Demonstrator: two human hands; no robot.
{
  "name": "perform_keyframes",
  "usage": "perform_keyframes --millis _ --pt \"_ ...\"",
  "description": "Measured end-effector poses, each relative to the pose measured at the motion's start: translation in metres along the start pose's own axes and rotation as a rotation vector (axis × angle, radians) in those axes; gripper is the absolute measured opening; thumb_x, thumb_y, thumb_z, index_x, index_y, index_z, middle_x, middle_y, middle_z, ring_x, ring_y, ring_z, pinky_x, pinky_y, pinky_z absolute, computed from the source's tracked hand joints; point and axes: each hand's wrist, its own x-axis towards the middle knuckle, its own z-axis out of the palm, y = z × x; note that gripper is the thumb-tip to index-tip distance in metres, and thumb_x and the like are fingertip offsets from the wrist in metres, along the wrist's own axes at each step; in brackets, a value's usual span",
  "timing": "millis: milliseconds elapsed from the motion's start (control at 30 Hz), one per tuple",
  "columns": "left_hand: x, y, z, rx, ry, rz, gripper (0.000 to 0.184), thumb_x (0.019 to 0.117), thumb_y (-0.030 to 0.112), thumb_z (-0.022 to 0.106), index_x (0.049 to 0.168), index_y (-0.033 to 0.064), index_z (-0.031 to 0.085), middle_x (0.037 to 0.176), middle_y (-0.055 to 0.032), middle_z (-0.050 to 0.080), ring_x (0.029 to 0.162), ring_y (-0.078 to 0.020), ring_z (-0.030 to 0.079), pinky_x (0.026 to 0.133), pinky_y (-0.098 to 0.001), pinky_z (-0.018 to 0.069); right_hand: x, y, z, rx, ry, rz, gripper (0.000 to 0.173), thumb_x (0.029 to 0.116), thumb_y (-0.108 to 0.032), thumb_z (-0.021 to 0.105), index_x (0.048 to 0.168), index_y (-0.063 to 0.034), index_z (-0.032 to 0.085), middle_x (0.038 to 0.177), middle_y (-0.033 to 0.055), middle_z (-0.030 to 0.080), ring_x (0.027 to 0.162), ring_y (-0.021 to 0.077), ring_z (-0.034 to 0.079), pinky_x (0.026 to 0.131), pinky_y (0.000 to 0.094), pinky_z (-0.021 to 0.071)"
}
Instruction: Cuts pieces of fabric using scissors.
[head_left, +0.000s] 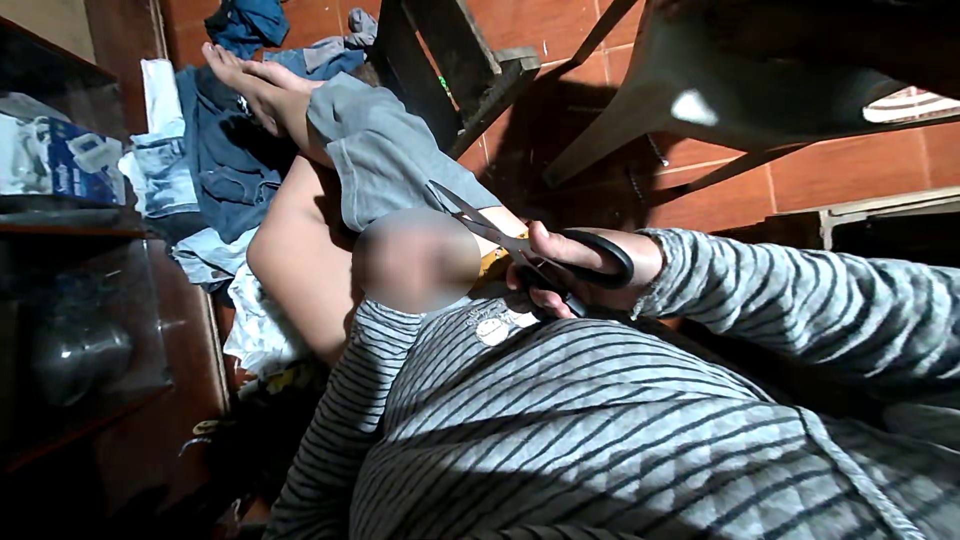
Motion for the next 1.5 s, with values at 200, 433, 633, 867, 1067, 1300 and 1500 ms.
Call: perform_keyframes --millis 200,433,633,867,1067,1300,1500 --pt "0.007 0.004 0.001 -0.013 -0.008 0.015 0.010 0.0964 0.010 0.068 0.095 0.0050 0.076 0.099 -0.0113 0.077 0.093 -0.0213 0.068 0.088 -0.0310 0.0501 0.009 0.002 0.017 -0.042 0.128 -0.073 0.060 0.1031 -0.062 0.035 0.103 -0.0076 0.059 0.068 0.0001 0.061 0.056 0.0077 0.062 0.055 0.0214 0.0562" --pt "0.013 0.008 0.001 -0.031 -0.023 0.006 0.011 0.0972 0.010 0.067 0.097 0.0040 0.076 0.101 -0.0119 0.076 0.095 -0.0221 0.069 0.088 -0.0302 0.0510 0.027 0.006 0.025 0.028 0.112 -0.134 0.062 0.1028 -0.064 0.033 0.102 -0.0074 0.058 0.065 -0.0006 0.060 0.054 0.0093 0.063 0.055 0.0228 0.0574" --pt "0.012 0.006 0.001 -0.035 -0.007 0.002 0.011 0.0971 0.010 0.068 0.097 0.0034 0.076 0.101 -0.0124 0.077 0.095 -0.0216 0.070 0.089 -0.0307 0.0513 0.030 0.005 0.035 0.012 0.202 -0.137 0.054 0.1079 -0.052 0.028 0.103 -0.0065 0.057 0.062 -0.0030 0.056 0.052 0.0067 0.060 0.053 0.0206 0.0561" --pt "0.007 0.006 0.000 -0.035 -0.003 -0.019 0.010 0.0970 0.010 0.068 0.097 0.0035 0.076 0.101 -0.0120 0.077 0.095 -0.0208 0.069 0.090 -0.0299 0.0505 0.031 0.004 0.031 -0.014 0.181 -0.166 0.045 0.1091 -0.044 0.033 0.099 -0.0071 0.058 0.059 -0.0040 0.056 0.050 0.0059 0.061 0.053 0.0197 0.0563" --pt "0.004 0.006 0.001 -0.022 0.050 0.002 0.008 0.0930 0.004 0.068 0.094 0.0043 0.076 0.098 -0.0103 0.077 0.092 -0.0201 0.070 0.087 -0.0289 0.0524 0.036 -0.001 0.024 0.000 0.180 -0.146 0.054 0.1058 -0.056 0.034 0.102 -0.0076 0.057 0.065 -0.0015 0.059 0.053 0.0080 0.061 0.053 0.0220 0.0561" --pt "0.003 0.006 0.001 -0.036 0.051 0.003 0.009 0.0913 0.002 0.068 0.092 0.0037 0.076 0.097 -0.0104 0.077 0.092 -0.0204 0.069 0.087 -0.0287 0.0525 0.044 0.001 0.019 0.006 0.178 -0.145 0.056 0.1065 -0.057 0.032 0.104 -0.0065 0.057 0.067 -0.0005 0.058 0.053 0.0081 0.060 0.052 0.0220 0.0559" --pt "-0.001 0.005 0.001 -0.043 0.036 0.003 0.008 0.0936 0.007 0.069 0.093 0.0044 0.076 0.097 -0.0101 0.076 0.093 -0.0200 0.069 0.088 -0.0287 0.0522 0.044 0.004 0.022 -0.004 0.233 -0.189 0.046 0.1086 -0.046 0.037 0.096 -0.0070 0.058 0.058 -0.0039 0.053 0.047 0.0046 0.057 0.048 0.0185 0.0534"
